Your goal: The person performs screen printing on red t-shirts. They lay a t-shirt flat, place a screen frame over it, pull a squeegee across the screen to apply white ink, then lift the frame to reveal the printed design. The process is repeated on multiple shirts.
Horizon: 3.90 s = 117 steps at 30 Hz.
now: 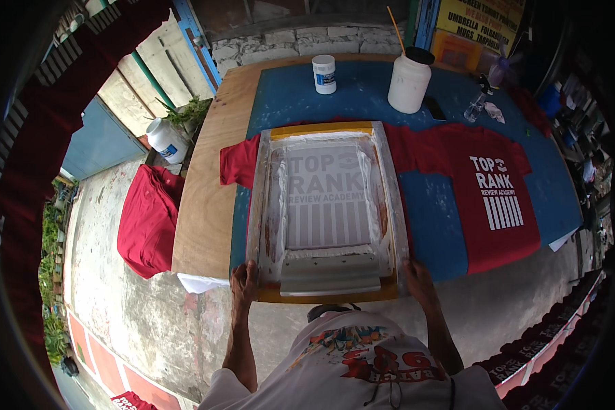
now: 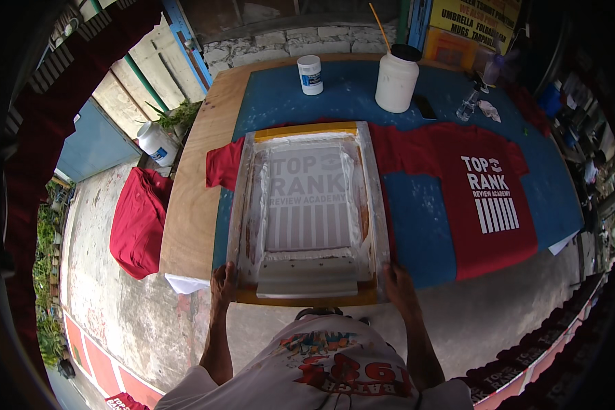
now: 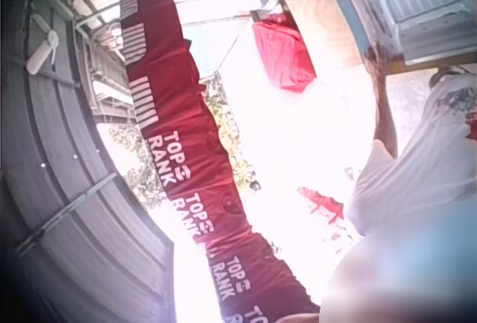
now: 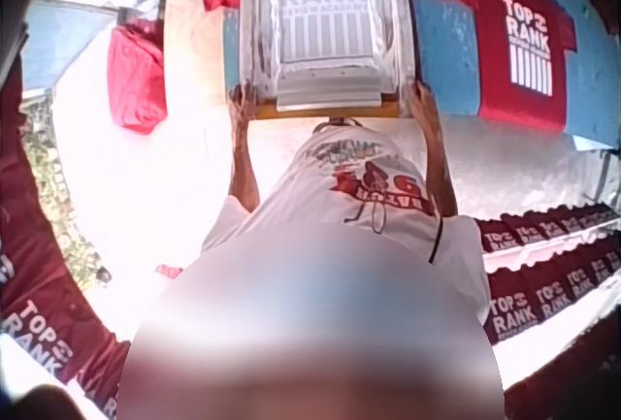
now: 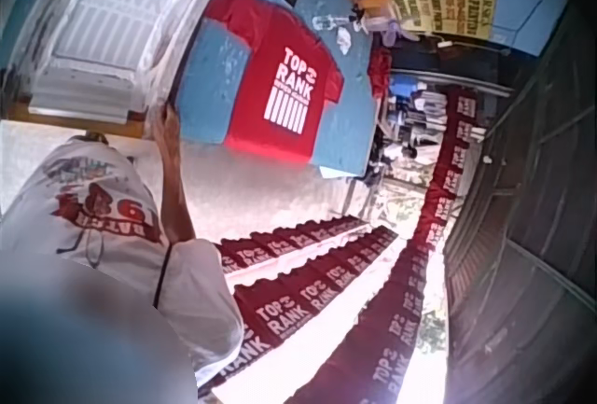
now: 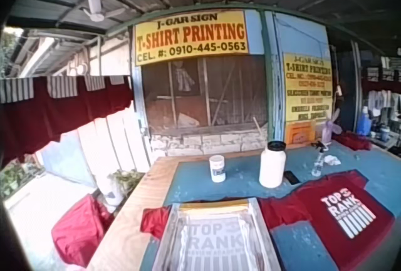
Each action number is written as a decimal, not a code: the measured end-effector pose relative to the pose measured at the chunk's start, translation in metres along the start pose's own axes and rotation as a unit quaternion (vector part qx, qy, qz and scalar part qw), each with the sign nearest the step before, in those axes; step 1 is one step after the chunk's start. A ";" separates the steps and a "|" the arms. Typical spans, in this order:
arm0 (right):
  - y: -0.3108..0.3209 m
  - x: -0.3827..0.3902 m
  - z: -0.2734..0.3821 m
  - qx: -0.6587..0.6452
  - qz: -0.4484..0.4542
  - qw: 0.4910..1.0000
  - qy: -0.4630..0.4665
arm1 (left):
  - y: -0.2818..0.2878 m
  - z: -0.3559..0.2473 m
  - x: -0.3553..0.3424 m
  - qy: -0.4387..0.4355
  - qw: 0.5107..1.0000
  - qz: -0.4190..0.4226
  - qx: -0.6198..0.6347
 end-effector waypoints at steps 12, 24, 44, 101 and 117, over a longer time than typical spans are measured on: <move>0.000 0.001 0.001 0.025 -0.027 0.999 0.012 | 0.001 0.000 0.003 0.028 0.999 -0.022 0.020; 0.003 0.009 0.014 0.044 -0.039 0.997 0.042 | 0.011 -0.023 0.015 0.012 0.999 -0.045 -0.011; -0.019 0.037 0.026 -0.057 0.140 0.988 0.036 | -0.116 -0.213 0.049 -0.370 0.842 0.328 -0.216; -0.016 0.037 0.030 0.032 0.158 0.984 -0.080 | -0.181 -0.253 -0.313 -0.322 0.888 0.241 -0.224; -0.017 0.037 0.025 -0.047 0.104 0.992 0.045 | -0.124 -0.225 -0.002 -0.310 0.903 0.220 -0.202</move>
Point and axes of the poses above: each hand's wrist, its own x-axis away from the middle knuckle, its own y-axis out of the back of the hand, z = x × y, the point moved 8 cm from there along -x, towards the middle knuckle, and after that the axes turned 2 degrees about -z, right-handed, at the moved point
